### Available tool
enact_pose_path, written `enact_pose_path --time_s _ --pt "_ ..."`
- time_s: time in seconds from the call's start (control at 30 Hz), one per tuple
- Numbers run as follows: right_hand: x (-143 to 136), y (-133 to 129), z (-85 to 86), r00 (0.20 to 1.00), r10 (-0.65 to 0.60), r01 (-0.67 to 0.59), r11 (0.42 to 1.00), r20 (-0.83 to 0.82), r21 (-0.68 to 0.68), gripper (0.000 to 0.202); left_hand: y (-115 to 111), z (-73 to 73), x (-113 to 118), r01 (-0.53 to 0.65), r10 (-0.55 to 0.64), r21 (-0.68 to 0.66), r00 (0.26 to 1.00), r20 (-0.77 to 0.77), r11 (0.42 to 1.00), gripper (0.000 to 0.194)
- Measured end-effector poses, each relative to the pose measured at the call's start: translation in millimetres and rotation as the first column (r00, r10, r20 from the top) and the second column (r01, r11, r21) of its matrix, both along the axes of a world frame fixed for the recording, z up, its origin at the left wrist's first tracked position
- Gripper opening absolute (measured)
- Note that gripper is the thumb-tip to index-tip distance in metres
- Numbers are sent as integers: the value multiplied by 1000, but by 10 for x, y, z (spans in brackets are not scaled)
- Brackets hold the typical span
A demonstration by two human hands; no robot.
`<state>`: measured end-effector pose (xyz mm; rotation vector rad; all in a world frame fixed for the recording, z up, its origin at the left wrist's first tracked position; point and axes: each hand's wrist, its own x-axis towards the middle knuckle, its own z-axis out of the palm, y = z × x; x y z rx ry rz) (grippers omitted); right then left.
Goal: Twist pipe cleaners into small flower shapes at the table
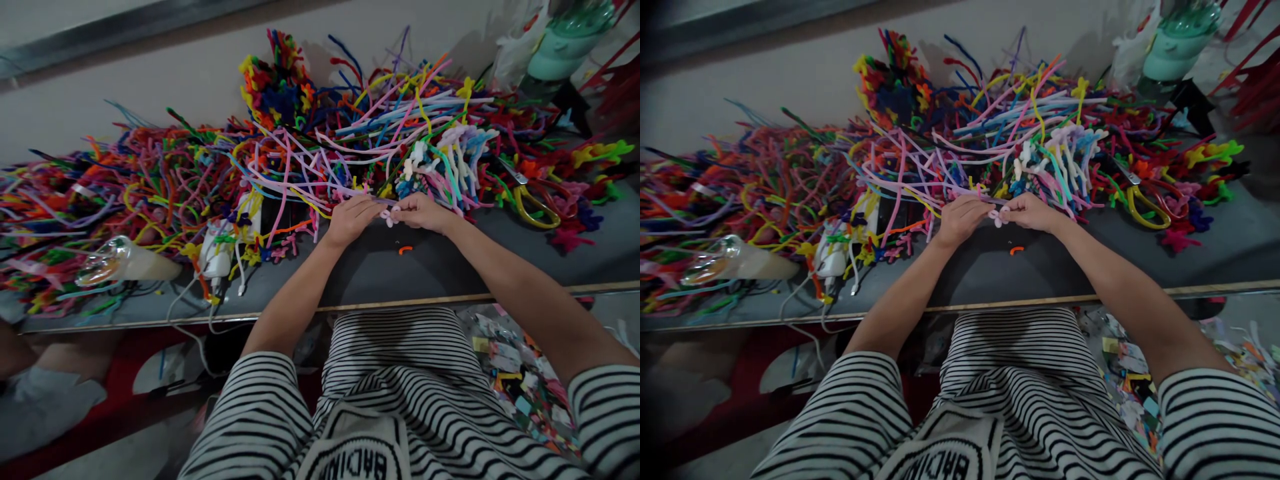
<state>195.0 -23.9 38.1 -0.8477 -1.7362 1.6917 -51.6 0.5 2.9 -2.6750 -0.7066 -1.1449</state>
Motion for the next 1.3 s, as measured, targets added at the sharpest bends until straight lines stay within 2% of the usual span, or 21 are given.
enact_pose_path --time_s 0.1,0.23,0.43,0.63,0.73,0.8,0.87,0.93,1.0,1.07,1.1,1.17,1.2,1.23,1.3 --pt "-3 10 -22 999 10 -10 1000 -32 -5 50 -31 16 -15 5 -5 41 1000 2 999 27" --pt "10 50 -70 998 21 -21 1000 -53 -14 48 -123 133 -69 10 0 119 997 -81 993 31" --pt "39 76 -67 996 71 -72 997 -48 -15 49 -210 284 -94 29 -1 168 986 -168 985 32" --pt "43 67 -42 986 152 -155 987 -67 -35 49 -251 334 -47 30 17 206 976 -219 978 29" --pt "25 56 -40 993 114 -113 993 -38 29 53 -251 335 -21 26 21 206 975 -222 978 26" --pt "-1 31 -31 1000 13 -15 991 18 134 55 -250 322 14 20 14 161 978 -209 987 24" --pt "-37 -11 -19 985 -139 104 950 98 295 51 -250 299 72 -10 26 91 985 -172 996 24" --pt "-85 -66 -13 936 -308 191 850 170 491 41 -249 264 152 -70 68 -16 994 -80 997 28" --pt "-137 -122 -17 863 -465 234 712 195 662 30 -239 215 242 -116 135 -196 987 89 974 33" --pt "-181 -166 -24 799 -573 251 591 180 766 24 -221 161 321 -78 210 -443 943 258 893 36" --pt "-195 -180 -25 777 -606 264 556 167 788 23 -210 137 348 -25 240 -553 917 320 833 38" --pt "-198 -188 -23 764 -628 301 548 147 780 27 -188 108 361 56 279 -671 882 381 739 42" --pt "-188 -182 -22 773 -620 328 571 133 753 31 -179 107 345 59 279 -675 881 381 736 44" --pt "-172 -169 -21 791 -600 354 605 117 713 34 -170 114 315 35 263 -643 895 361 765 43" --pt "-135 -130 -28 839 -538 384 695 84 608 41 -156 148 226 -44 188 -476 947 260 878 40"
